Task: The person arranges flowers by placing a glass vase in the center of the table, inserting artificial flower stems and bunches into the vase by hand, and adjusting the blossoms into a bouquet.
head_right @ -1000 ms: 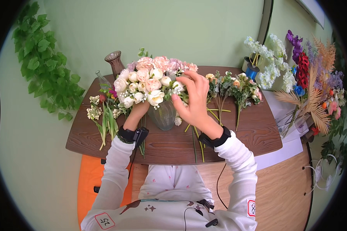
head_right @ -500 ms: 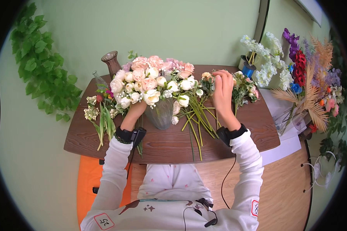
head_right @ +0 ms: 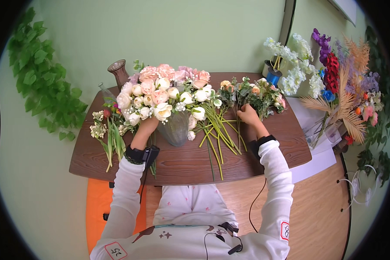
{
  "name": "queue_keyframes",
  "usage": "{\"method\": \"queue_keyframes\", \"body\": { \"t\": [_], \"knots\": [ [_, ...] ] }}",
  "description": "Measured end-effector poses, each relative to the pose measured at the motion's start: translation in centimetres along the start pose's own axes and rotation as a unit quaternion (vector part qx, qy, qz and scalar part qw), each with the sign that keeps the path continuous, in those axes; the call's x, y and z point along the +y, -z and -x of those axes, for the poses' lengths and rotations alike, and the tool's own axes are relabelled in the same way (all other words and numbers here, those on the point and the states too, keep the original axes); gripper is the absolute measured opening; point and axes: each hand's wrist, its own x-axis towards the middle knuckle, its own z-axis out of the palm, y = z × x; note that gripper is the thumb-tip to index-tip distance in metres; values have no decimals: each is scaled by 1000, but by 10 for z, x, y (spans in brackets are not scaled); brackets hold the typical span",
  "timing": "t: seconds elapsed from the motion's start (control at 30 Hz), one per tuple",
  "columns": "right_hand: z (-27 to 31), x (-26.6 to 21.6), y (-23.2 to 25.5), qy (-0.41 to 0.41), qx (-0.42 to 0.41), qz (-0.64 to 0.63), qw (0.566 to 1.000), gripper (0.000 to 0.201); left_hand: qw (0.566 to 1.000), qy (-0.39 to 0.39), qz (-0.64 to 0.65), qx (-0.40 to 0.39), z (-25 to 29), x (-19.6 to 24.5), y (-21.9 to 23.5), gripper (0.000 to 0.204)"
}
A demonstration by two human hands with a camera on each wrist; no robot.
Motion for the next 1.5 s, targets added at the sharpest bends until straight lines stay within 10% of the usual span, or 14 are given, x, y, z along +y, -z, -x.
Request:
{"method": "queue_keyframes", "body": {
  "t": [0.93,1.5],
  "knots": [
    [17,-31,-6,-94,-103,-72,988,34,999,-2,43,18,-2,-10,-7,35],
    [-2,50,43,-109,140,-72,982,17,999,27,39,23,1,-10,-7,35]
  ]
}}
